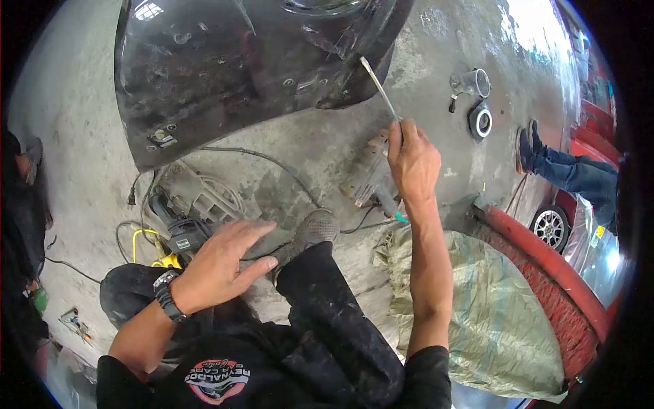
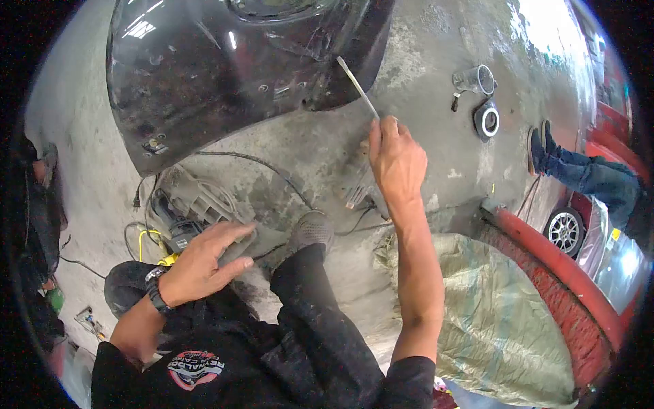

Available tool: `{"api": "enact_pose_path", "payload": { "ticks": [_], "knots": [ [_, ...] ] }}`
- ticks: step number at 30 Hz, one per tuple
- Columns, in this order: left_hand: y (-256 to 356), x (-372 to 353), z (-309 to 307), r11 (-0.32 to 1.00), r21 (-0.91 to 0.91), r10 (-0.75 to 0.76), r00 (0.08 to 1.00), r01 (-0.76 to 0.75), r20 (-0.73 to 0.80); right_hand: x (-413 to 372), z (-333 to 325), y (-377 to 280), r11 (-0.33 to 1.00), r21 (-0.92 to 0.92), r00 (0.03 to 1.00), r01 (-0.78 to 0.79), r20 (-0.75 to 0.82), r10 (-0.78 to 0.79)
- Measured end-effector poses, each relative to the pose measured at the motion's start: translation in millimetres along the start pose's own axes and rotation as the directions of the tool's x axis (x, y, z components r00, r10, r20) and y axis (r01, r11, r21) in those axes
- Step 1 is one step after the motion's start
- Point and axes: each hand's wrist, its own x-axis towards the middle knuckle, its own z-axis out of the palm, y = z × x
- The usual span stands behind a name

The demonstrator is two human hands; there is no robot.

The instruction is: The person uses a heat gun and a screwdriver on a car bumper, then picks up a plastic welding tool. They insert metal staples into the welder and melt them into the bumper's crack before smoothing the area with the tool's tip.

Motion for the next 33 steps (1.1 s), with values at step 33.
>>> {"api": "enact_pose_path", "payload": {
  "ticks": [33],
  "knots": [
    [119, 313, -141, 0.976, -0.084, -0.216, 0.873, 0.200, -0.436, -21, 27, -22, 0.954, 0.260, 0.988, -0.149, 0.068, 0.136]
  ]
}}
